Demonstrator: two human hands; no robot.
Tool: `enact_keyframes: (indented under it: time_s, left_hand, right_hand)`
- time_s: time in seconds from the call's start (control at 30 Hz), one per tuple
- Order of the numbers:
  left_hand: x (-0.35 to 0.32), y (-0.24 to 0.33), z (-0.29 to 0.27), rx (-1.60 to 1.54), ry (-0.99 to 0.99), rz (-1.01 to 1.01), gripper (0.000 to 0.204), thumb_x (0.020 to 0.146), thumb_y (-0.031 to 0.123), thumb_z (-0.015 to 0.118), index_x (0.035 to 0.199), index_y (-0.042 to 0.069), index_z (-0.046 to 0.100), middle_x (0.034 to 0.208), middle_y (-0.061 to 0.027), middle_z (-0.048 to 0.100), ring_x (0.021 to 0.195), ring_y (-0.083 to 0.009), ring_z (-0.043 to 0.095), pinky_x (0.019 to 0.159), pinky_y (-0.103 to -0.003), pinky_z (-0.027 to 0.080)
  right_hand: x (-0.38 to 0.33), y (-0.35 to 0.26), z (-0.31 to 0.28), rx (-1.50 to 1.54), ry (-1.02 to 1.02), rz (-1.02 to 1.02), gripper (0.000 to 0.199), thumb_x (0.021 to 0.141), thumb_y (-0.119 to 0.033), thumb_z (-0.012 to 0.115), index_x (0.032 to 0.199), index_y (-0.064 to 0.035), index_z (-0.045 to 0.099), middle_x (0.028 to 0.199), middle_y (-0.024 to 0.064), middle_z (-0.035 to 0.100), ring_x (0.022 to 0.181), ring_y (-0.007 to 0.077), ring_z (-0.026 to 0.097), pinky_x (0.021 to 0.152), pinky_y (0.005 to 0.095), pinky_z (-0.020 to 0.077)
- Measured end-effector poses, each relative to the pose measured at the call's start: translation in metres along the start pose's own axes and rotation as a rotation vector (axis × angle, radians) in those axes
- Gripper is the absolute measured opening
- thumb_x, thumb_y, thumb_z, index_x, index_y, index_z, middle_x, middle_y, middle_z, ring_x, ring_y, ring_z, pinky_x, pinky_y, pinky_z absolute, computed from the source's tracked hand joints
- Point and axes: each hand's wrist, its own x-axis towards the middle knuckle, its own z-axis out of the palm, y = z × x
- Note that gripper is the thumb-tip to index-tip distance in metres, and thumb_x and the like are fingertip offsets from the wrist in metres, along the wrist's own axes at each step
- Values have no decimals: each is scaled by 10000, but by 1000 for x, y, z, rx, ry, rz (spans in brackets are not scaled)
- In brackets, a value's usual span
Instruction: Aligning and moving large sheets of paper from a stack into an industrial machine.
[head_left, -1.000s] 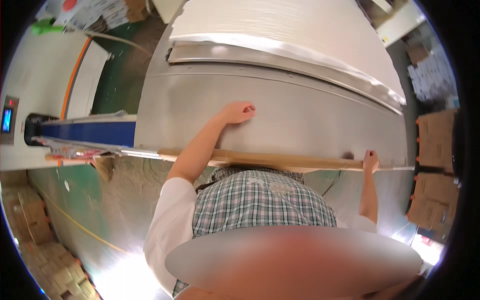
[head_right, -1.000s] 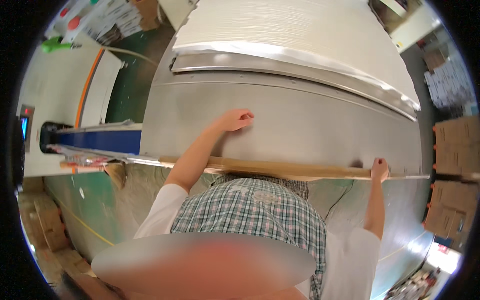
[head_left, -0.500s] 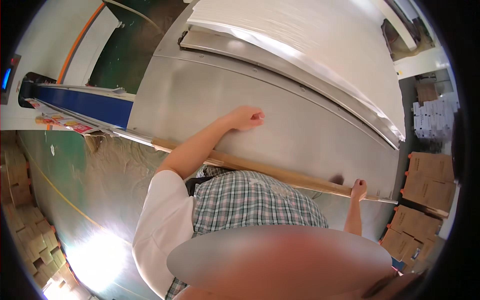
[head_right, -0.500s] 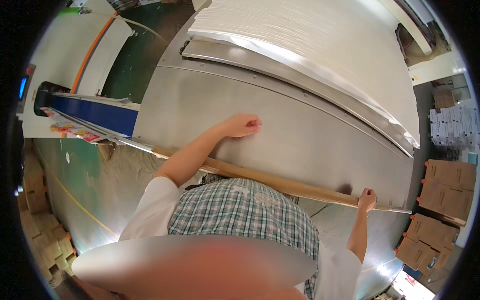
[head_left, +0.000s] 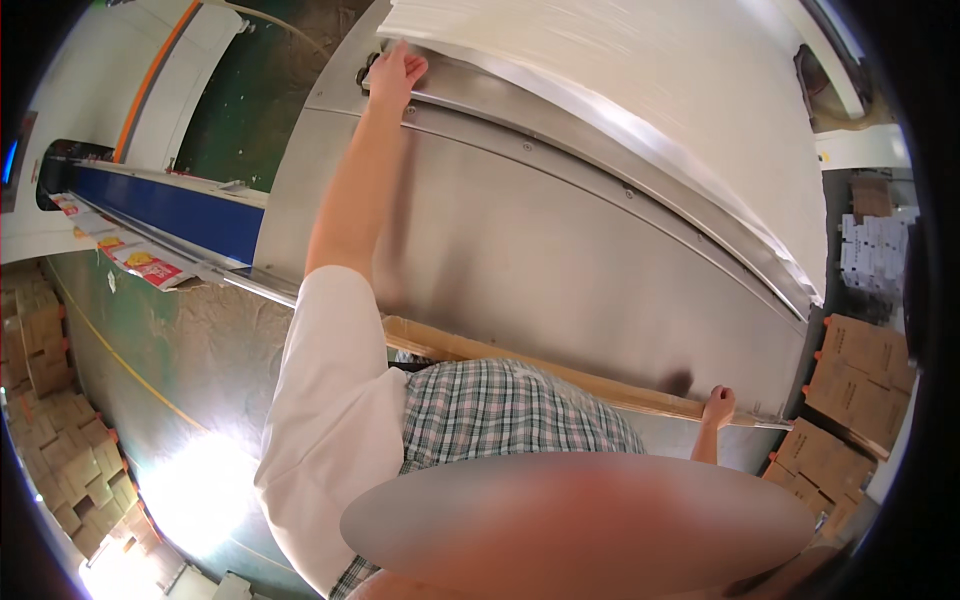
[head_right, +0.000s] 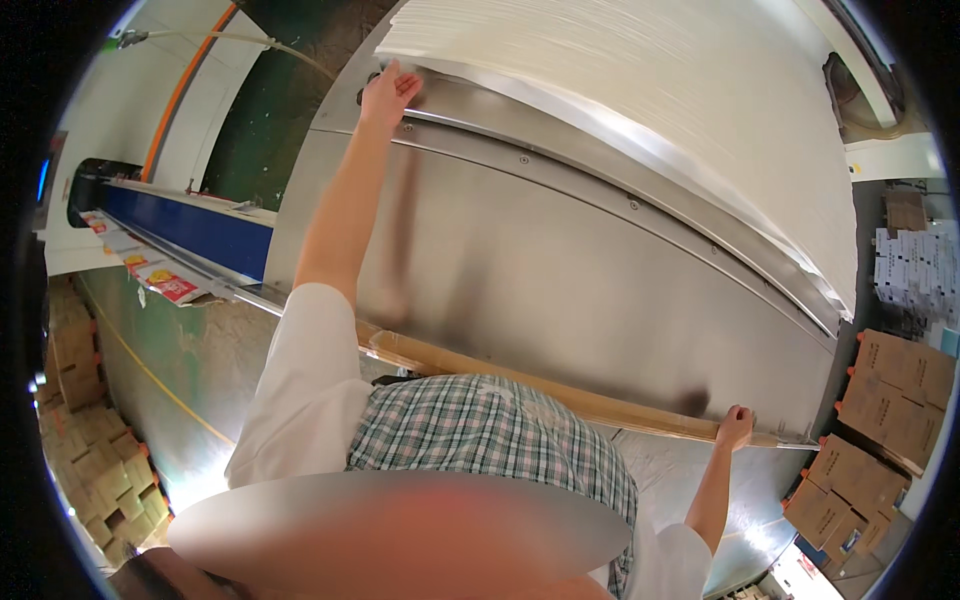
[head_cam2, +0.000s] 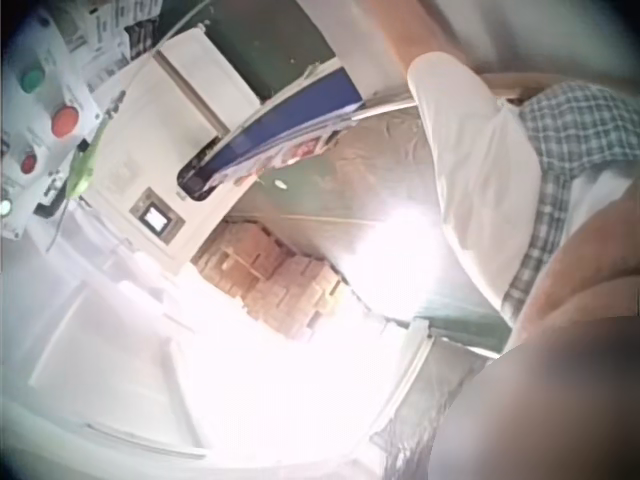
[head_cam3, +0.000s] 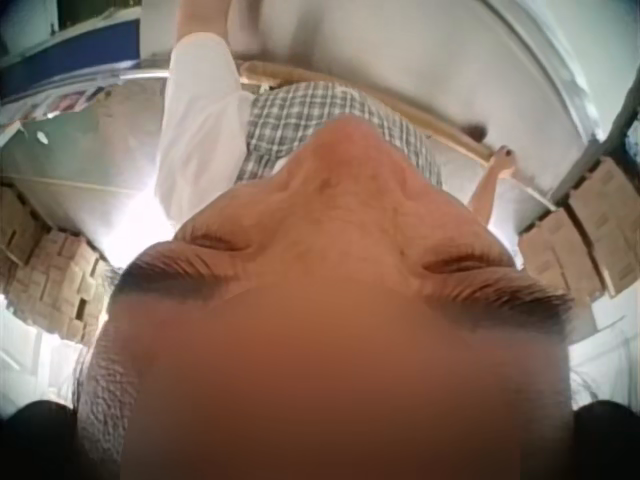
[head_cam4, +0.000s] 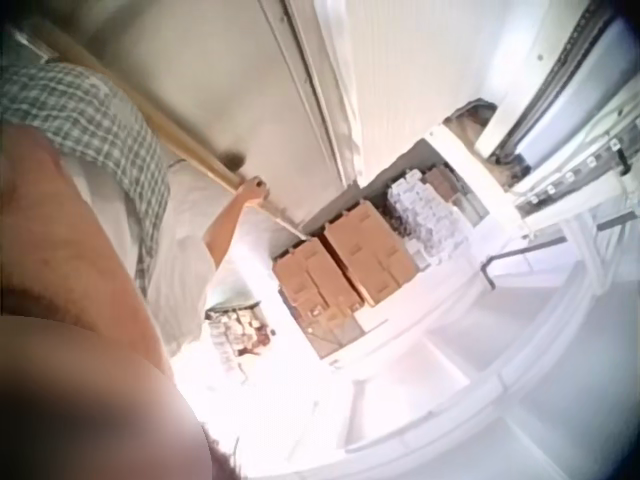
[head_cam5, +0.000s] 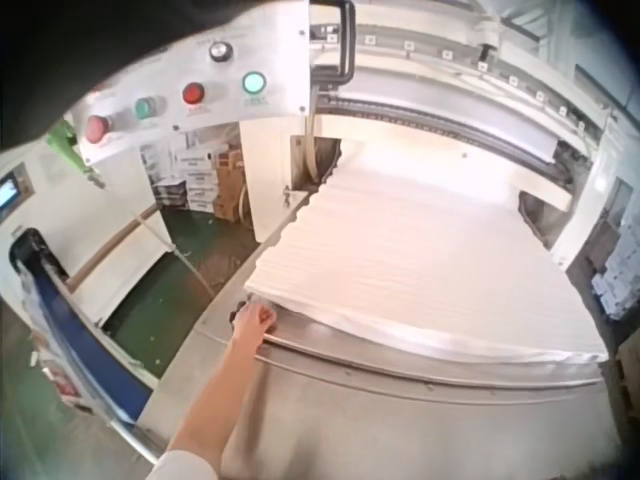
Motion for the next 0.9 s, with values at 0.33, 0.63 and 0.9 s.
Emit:
enact_keyframes:
  time_s: [0.33, 0.63, 0.9]
  left_hand:
    - [39, -8, -13, 19, -102, 4, 288, 876, 160, 542, 1045, -58, 461, 936, -154, 567, 845, -265, 580, 776, -411, 520]
    - [-16, 4, -32, -228, -253, 18, 287, 904, 128, 464, 1125, -50, 422, 1090, -157, 518, 1030, -290, 514, 891, -487, 448]
    - [-30, 19, -54, 78, -23, -57, 232, 846, 73, 528, 1033, -53, 475, 939, -152, 562, 819, -255, 594, 738, -415, 533]
  right_hand:
    - [-2, -2, -1, 29, 33, -77, 253, 795, -292, 505, 729, -72, 611, 691, 108, 608, 625, 289, 573, 600, 409, 448]
    - [3, 8, 7, 48, 27, -29, 259, 802, -315, 497, 766, -91, 622, 719, 109, 620, 649, 306, 585, 622, 424, 454]
    - [4, 4, 6, -8, 4, 17, 261, 803, -335, 498, 773, -109, 626, 765, 105, 632, 700, 313, 600, 635, 437, 458]
